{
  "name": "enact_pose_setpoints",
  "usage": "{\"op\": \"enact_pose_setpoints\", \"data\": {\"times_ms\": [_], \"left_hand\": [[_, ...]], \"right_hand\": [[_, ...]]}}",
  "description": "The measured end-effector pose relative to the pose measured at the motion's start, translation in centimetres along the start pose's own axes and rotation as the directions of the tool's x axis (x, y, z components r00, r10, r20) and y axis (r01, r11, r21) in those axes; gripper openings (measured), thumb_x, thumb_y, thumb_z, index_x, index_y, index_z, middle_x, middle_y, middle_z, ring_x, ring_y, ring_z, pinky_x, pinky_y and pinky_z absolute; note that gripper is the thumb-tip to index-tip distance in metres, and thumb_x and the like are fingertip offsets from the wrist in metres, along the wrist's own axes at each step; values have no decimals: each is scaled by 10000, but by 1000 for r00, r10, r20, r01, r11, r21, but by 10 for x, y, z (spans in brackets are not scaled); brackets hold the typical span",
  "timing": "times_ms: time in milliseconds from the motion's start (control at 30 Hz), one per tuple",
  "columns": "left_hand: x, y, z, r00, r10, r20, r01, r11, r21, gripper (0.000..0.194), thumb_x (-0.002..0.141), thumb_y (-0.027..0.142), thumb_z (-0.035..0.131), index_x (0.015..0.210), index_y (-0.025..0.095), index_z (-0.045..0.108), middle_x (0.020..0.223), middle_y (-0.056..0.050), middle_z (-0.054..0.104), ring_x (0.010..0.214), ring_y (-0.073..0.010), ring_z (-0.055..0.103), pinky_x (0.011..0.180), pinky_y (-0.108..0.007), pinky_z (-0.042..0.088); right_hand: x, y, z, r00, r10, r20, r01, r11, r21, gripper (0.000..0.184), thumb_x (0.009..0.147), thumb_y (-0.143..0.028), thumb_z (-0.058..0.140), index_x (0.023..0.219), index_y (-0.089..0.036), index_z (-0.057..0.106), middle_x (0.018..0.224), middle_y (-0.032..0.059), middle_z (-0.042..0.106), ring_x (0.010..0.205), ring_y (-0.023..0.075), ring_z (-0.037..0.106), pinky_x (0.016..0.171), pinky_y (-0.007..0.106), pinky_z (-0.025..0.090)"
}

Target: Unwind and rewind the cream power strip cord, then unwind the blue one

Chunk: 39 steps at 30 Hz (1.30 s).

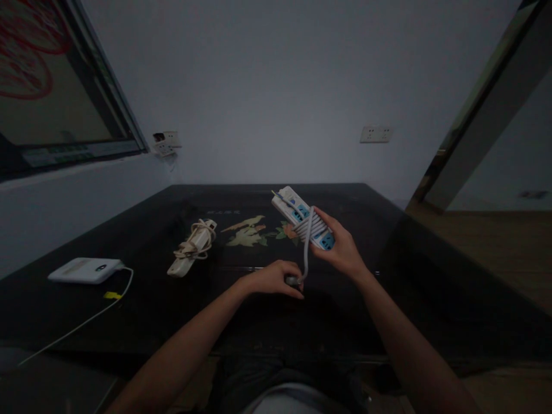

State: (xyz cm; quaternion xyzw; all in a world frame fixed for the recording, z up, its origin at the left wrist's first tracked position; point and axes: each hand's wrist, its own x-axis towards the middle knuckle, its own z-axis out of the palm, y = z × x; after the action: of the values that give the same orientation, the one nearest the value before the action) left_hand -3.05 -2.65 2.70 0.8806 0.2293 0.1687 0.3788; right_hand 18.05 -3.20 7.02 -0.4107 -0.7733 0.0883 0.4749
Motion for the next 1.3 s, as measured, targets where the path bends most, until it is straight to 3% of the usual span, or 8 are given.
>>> {"op": "enact_pose_setpoints", "data": {"times_ms": [267,433,633,700,767,967,1100,1300], "left_hand": [[3,0,-11,933,24,-359,17,994,110,392,944,390,387,679,173,579,784,-31,569,803,-158,563,784,-267,432],[-2,-20,-34,702,-102,-705,246,963,106,300,950,363,352,857,180,570,672,6,539,637,-150,527,630,-253,404],[-12,-29,-54,483,-49,-874,252,964,86,254,932,297,413,1112,188,555,793,-13,633,734,-159,606,692,-257,447],[-12,-34,-58,503,-40,-863,263,959,109,258,924,266,423,1124,187,566,856,-31,661,793,-169,627,742,-274,467],[-11,-40,-58,590,-32,-807,302,936,183,246,905,223,445,1094,184,599,958,-58,671,906,-193,629,828,-313,471],[-11,-37,-39,882,-155,-444,393,761,516,244,886,329,527,1057,215,659,1072,-89,630,961,-224,628,819,-324,487],[-10,-15,-26,950,-233,-208,312,657,686,276,899,413,490,980,231,681,951,-70,649,827,-206,651,666,-264,477],[-4,11,-3,992,-109,61,24,644,765,209,918,352,483,912,233,655,892,-34,671,787,-184,661,606,-236,442]], "right_hand": [[1,38,-10,980,189,-62,-198,961,-192,757,694,-243,635,1411,-227,393,1282,103,559,1121,289,564,941,417,453],[-1,54,-18,975,211,71,-194,962,-191,785,670,-210,640,1415,-238,393,1344,100,527,1171,298,539,975,448,432],[-1,36,-28,885,85,457,-118,992,44,774,673,-226,669,1404,-256,416,1392,74,497,1231,296,501,1028,461,387],[0,27,-32,834,66,548,-155,981,117,776,673,-242,685,1402,-260,420,1390,71,501,1230,299,504,1020,464,400],[1,21,-35,814,17,581,-165,965,203,784,669,-259,708,1400,-267,422,1406,66,486,1261,299,476,1038,464,384],[-1,15,-42,947,3,322,-169,857,487,827,643,-389,759,1390,-260,428,1442,70,442,1300,298,433,1087,439,330],[1,20,-40,989,141,35,-137,832,538,815,647,-397,759,1380,-263,428,1431,72,454,1300,286,434,1104,430,312],[8,42,-31,900,410,-150,-300,831,469,867,612,-320,757,1395,-190,406,1358,138,518,1213,312,517,1038,471,391]]}}
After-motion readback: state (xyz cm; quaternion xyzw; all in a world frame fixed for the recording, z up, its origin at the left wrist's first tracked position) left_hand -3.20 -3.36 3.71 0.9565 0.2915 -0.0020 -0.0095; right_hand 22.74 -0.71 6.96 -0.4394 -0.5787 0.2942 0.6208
